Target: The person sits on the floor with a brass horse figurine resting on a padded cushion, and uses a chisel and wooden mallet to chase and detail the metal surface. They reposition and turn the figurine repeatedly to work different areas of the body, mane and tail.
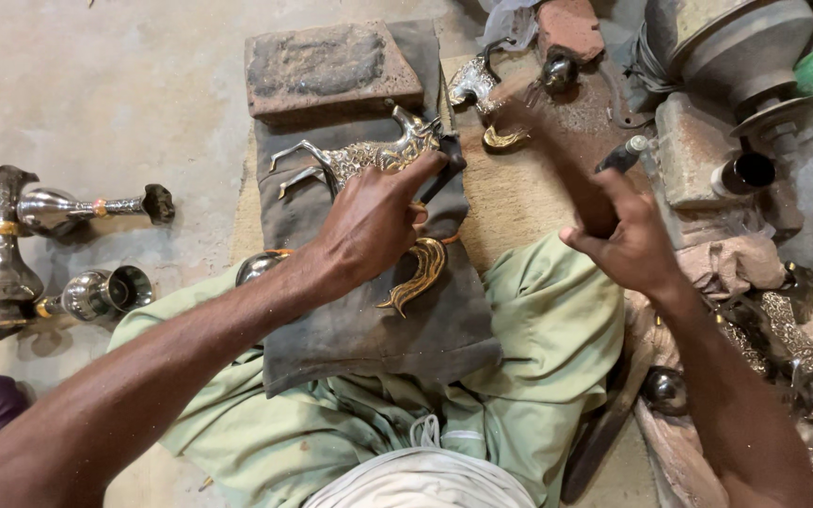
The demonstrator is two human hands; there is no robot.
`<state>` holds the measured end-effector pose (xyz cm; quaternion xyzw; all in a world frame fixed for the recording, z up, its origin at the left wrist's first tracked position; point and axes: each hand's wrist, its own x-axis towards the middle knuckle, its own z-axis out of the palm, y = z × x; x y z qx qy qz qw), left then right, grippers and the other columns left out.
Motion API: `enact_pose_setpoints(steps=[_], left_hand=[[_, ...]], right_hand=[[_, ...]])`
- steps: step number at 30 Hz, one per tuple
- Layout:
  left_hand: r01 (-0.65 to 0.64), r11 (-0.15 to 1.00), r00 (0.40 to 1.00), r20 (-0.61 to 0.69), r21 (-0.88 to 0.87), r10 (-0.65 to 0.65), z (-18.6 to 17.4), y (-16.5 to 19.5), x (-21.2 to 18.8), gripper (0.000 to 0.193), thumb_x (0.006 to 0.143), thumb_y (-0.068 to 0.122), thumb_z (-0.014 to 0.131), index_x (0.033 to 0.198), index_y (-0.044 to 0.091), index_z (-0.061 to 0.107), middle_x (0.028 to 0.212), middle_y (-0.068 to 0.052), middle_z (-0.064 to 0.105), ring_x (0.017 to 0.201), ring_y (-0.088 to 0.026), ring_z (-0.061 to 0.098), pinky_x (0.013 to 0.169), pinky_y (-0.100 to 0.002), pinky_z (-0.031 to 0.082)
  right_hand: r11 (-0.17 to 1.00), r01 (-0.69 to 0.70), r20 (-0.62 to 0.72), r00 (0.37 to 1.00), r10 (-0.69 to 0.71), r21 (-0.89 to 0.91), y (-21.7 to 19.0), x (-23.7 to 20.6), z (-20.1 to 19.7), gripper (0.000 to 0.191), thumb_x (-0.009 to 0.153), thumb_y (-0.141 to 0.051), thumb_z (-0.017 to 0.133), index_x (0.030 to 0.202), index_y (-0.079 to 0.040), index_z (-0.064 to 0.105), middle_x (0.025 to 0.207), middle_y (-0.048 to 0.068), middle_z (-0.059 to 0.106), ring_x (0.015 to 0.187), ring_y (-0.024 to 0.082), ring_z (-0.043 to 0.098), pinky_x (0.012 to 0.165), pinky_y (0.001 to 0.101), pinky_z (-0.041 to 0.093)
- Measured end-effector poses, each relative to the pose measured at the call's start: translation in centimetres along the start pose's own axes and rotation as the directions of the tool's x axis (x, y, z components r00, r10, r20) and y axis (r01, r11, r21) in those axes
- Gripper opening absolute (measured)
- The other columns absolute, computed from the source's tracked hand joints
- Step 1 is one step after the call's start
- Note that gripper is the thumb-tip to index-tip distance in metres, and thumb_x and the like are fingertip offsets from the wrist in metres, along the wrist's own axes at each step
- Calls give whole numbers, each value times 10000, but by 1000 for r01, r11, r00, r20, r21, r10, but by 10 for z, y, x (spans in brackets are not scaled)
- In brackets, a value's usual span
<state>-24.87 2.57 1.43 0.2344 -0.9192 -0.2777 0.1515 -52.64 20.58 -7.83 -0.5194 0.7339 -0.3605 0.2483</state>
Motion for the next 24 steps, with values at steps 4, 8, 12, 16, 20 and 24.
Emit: enact_pose_setpoints(steps=[4, 8, 12, 16, 20, 24], left_hand=[[-27, 999, 1000, -9, 25, 28, -1, 0, -1, 614, 756, -22, 716, 1327, 121, 537, 720, -199, 699, 645, -430, 678, 565, -551, 475], [-10, 1000, 999, 32, 26, 10, -1, -1, -1, 615, 772, -56, 662, 1345, 122, 527, 703, -175, 705, 599, -383, 690, 542, -532, 486], [-60, 998, 998, 17, 34, 60, -1, -3, -2, 609, 772, -67, 648, 1343, 105, 522, 734, -179, 704, 626, -372, 696, 554, -526, 482], [-99, 995, 995, -9, 21, 99, 0, -5, -5, 602, 765, -40, 670, 1333, 95, 526, 770, -191, 702, 676, -401, 690, 581, -530, 484], [-105, 994, 994, -10, 3, 105, 0, -8, -6, 623, 755, -21, 678, 1347, 95, 522, 746, -199, 675, 660, -408, 673, 575, -538, 476], [-109, 994, 994, -8, 28, 109, 0, -8, -7, 596, 784, -26, 673, 1348, 104, 532, 742, -201, 651, 667, -413, 660, 587, -549, 458]], right_hand=[[913, 9, 110, 993, 40, -407, 3, -2, 0, 236, 960, -159, 724, 1135, -98, 580, 723, 73, 646, 540, 203, 611, 538, 378, 540], [991, 119, -37, 992, -121, -64, 8, -2, -2, 430, 861, -206, 809, 1167, -53, 548, 843, 93, 621, 686, 192, 630, 567, 365, 574], [984, 44, 2, 999, -44, -175, 9, 0, 1, 430, 849, -248, 830, 1147, -57, 587, 821, 109, 675, 701, 233, 675, 641, 396, 590], [974, 221, -40, 974, -223, -46, 5, -3, 5, 559, 816, -199, 821, 1270, -12, 553, 948, 103, 665, 842, 234, 688, 743, 385, 614], [980, 146, -64, 986, -156, -136, 2, -8, 6, 400, 887, -231, 813, 1174, -60, 593, 801, 67, 668, 683, 201, 686, 688, 374, 612], [970, 106, -56, 991, -121, -220, 3, -9, 8, 323, 924, -236, 772, 1157, -84, 607, 767, 49, 661, 651, 186, 676, 644, 380, 607]])
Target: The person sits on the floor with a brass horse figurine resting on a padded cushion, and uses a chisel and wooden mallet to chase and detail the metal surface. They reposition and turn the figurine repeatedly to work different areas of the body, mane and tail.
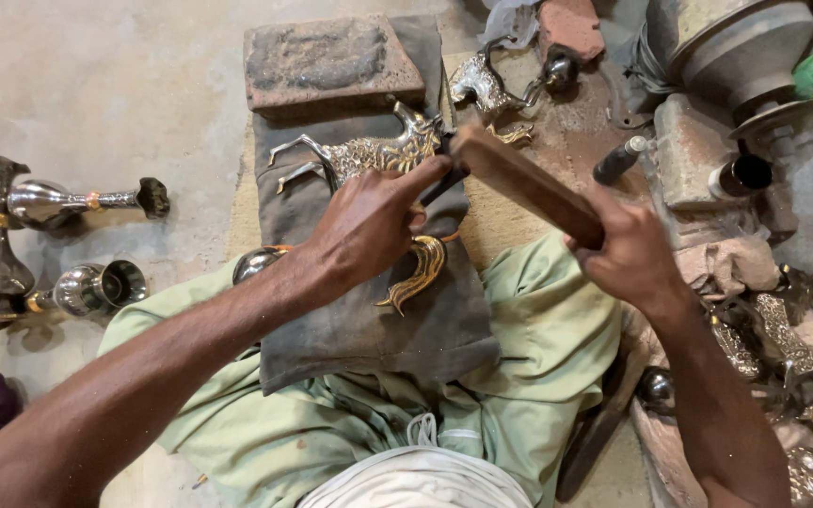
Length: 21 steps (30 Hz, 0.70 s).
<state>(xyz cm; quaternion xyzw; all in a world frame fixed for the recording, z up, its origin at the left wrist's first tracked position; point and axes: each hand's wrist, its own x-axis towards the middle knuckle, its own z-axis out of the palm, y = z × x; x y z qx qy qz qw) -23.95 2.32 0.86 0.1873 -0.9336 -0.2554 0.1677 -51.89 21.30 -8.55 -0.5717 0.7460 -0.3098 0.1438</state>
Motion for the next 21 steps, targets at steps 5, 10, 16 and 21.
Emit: enact_pose_setpoints(steps=[5, 10, 16, 21], left_hand=[[3, 1000, 1000, -11, -22, -3, -3, 1, -3, 566, 818, -24, 682, 1350, 100, 534, 766, -205, 657, 685, -418, 660, 596, -545, 459], [9, 999, 1000, -5, -35, -9, -5, 1, -6, 597, 784, -43, 680, 1351, 96, 550, 806, -203, 684, 707, -404, 688, 606, -534, 482], [-23, 1000, 999, -40, -18, 22, -7, 1, -12, 685, 766, -72, 660, 1418, 88, 528, 886, -220, 697, 743, -409, 689, 632, -533, 495], [1, 1000, 1000, -20, -14, -1, -6, 2, -11, 656, 785, -58, 677, 1408, 97, 540, 879, -215, 699, 740, -410, 695, 621, -533, 498]], right_hand=[[990, 4, -32, 999, 1, 143, 2, -2, -1, 215, 920, -149, 765, 1080, -90, 634, 809, 46, 666, 674, 168, 671, 625, 361, 580], [994, -76, -102, 991, 83, 73, 1, -5, -5, 299, 862, -109, 816, 1071, -34, 617, 736, 89, 619, 621, 199, 625, 573, 379, 536], [831, -168, -92, 963, 253, 530, -13, 1, -3, 291, 843, -119, 832, 1017, -4, 629, 728, 73, 647, 552, 216, 618, 505, 401, 529], [994, 105, -93, 990, -103, 14, -18, 7, -11, 355, 814, -121, 844, 1063, 18, 633, 790, 105, 649, 663, 225, 649, 630, 380, 555]])
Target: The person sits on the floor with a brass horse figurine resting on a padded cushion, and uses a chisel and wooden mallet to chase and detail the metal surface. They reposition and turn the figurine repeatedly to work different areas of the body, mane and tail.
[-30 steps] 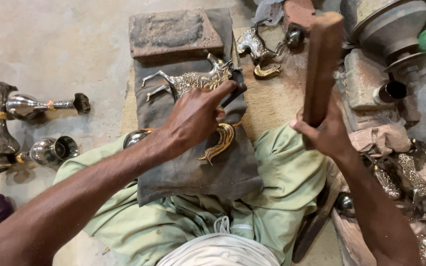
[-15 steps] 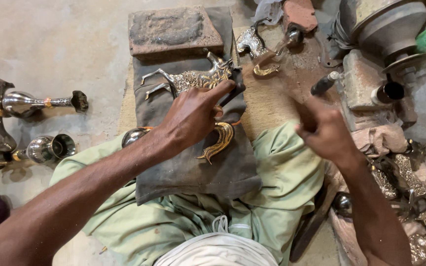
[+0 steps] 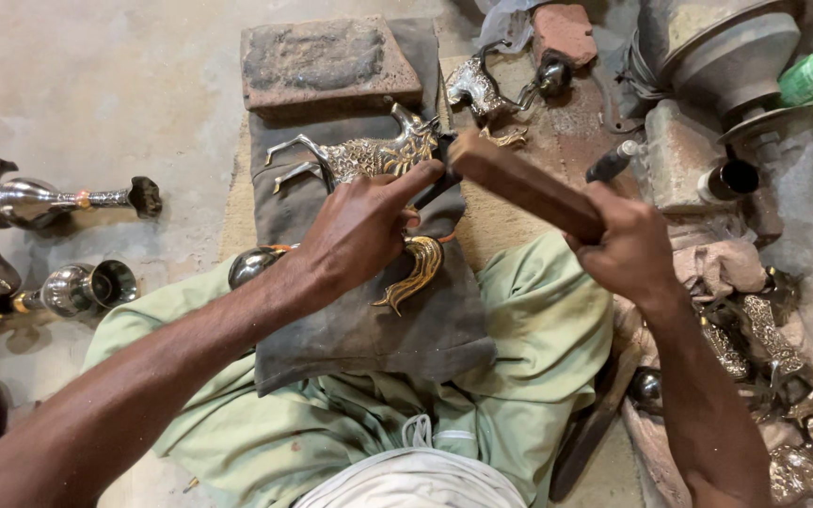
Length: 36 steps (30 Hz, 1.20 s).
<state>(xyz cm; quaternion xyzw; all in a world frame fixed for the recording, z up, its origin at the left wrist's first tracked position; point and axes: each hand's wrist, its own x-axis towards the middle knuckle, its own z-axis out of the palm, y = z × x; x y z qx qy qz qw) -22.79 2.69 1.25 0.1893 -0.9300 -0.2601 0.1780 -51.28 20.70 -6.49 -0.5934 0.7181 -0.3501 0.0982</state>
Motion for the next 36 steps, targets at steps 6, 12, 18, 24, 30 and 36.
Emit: enact_pose_setpoints(steps=[6, 12, 18, 24, 30, 36], left_hand=[[-6, 1000, 1000, -10, 0, 6, 0, -2, -1, 650, 771, -59, 683, 1385, 107, 547, 882, -193, 719, 744, -396, 709, 618, -522, 512], [5, 1000, 1000, -7, -3, -5, 1, -3, -4, 658, 758, -68, 676, 1382, 103, 558, 899, -187, 718, 753, -381, 719, 630, -510, 519], [-45, 999, 999, -21, 14, 45, -1, -5, -5, 628, 815, -25, 710, 1412, 73, 543, 918, -211, 697, 736, -418, 677, 619, -527, 499], [-30, 1000, 999, -12, 6, 30, -2, -6, -7, 628, 809, -23, 694, 1407, 98, 542, 902, -202, 694, 734, -412, 685, 627, -530, 506], [-43, 999, 999, -5, 23, 43, -2, -11, -10, 633, 818, 0, 719, 1412, 114, 532, 871, -190, 688, 734, -410, 685, 615, -535, 505], [-47, 999, 999, -4, 13, 47, -2, -14, -12, 681, 792, -9, 711, 1433, 109, 518, 901, -187, 692, 740, -395, 690, 610, -519, 519]], right_hand=[[994, -63, 70, 995, 69, -86, 8, -7, 1, 141, 939, -120, 783, 1007, -63, 674, 736, 54, 674, 626, 186, 672, 598, 356, 568], [989, -93, 75, 992, 102, -112, 11, -13, 0, 112, 943, -97, 755, 997, -70, 661, 734, 54, 655, 606, 156, 628, 576, 334, 541], [984, -100, -11, 995, 103, 148, 2, -12, -3, 245, 876, -162, 808, 993, -40, 631, 744, 60, 656, 620, 155, 624, 566, 345, 528], [969, -142, -18, 989, 149, 204, 5, -8, 6, 190, 917, -181, 786, 1012, -70, 664, 794, 53, 693, 628, 145, 683, 576, 316, 608], [998, -70, -34, 997, 70, 2, 13, -11, 9, 110, 951, -146, 757, 929, -85, 669, 675, 40, 631, 548, 166, 630, 528, 363, 546], [987, -49, -22, 999, 46, -152, 4, -12, 6, 134, 903, -110, 721, 998, -59, 642, 671, 55, 605, 542, 161, 632, 532, 343, 566]])
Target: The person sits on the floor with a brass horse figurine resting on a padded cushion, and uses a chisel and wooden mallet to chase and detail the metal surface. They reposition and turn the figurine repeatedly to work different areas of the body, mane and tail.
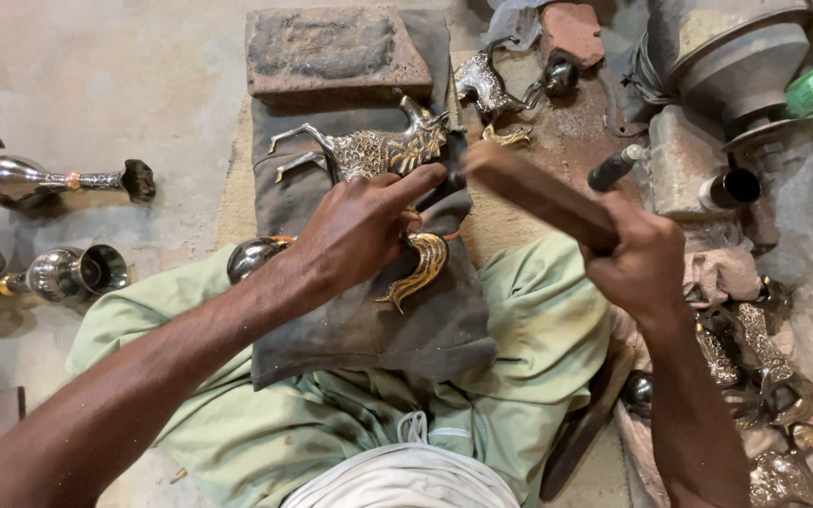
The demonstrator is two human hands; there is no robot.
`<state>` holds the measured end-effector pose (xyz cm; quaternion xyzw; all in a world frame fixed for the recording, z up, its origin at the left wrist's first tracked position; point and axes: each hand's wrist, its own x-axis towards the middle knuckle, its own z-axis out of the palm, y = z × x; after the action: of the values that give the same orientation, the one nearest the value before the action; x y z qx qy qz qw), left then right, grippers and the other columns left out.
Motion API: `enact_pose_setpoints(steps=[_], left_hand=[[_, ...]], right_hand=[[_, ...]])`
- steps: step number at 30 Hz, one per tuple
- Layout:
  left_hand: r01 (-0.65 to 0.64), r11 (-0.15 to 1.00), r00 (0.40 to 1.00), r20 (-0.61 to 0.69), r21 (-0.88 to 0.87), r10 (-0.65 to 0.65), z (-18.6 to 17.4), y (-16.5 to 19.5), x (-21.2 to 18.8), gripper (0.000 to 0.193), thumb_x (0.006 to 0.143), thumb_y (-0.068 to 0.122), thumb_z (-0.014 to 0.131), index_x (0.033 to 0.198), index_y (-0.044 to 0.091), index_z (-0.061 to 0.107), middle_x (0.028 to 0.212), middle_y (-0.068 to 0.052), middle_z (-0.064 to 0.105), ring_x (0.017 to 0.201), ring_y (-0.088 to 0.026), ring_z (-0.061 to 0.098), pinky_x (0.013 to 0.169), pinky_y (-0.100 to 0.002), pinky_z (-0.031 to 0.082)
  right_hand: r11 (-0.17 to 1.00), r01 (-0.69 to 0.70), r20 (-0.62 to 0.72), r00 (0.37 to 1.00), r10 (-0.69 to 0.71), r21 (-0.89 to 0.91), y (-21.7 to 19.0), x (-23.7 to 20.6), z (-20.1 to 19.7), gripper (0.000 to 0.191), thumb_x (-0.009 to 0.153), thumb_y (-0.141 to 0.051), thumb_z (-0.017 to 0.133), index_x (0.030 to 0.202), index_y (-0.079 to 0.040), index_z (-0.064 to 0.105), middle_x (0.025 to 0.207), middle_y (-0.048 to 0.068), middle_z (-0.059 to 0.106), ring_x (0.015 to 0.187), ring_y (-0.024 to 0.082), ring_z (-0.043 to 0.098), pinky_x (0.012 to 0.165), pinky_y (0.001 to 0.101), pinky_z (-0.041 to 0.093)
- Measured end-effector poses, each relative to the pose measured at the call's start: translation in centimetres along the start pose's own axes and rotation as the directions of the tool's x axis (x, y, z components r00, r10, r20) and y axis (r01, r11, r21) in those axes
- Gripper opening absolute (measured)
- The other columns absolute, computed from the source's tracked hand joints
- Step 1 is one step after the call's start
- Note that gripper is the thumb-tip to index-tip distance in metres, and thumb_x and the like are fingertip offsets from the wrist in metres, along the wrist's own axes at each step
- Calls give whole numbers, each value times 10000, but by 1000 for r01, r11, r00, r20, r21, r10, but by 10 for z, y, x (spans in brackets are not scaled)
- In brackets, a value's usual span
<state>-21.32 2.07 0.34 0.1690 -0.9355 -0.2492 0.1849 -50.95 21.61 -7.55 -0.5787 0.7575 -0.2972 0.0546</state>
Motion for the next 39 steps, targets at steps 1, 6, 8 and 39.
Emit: enact_pose_setpoints(steps=[1, 6, 8, 39], left_hand=[[-13, 1000, 1000, -9, 8, 13, 0, -1, 0, 679, 791, -3, 720, 1430, 107, 518, 907, -192, 690, 744, -401, 683, 609, -521, 516], [-9, 1000, 1000, -7, -7, 9, 0, -2, -2, 648, 815, 0, 722, 1421, 123, 529, 890, -187, 680, 745, -401, 679, 614, -521, 513], [4, 1000, 1000, 2, -14, -4, 0, -2, -3, 645, 806, -6, 711, 1410, 134, 535, 876, -178, 679, 756, -392, 687, 616, -518, 516], [-24, 998, 999, 21, -54, 25, -9, -14, -15, 646, 814, 43, 715, 1424, 151, 531, 970, -177, 688, 799, -383, 705, 639, -495, 553]], right_hand=[[998, 0, -48, 999, 3, 63, -2, 1, -1, 145, 925, -141, 744, 988, -59, 642, 637, 69, 602, 539, 164, 636, 541, 340, 584], [991, 85, -53, 995, -80, 102, -8, 4, 3, 101, 910, -103, 729, 949, -57, 648, 752, 89, 684, 626, 184, 686, 584, 349, 587], [986, 134, -100, 987, -124, 99, -5, 4, 3, 102, 923, -95, 733, 956, -47, 650, 768, 97, 679, 650, 189, 679, 606, 353, 571], [932, 130, -219, 974, -57, 337, -15, 2, 5, 110, 986, -71, 762, 1027, -31, 668, 876, 73, 694, 747, 145, 698, 684, 314, 600]])
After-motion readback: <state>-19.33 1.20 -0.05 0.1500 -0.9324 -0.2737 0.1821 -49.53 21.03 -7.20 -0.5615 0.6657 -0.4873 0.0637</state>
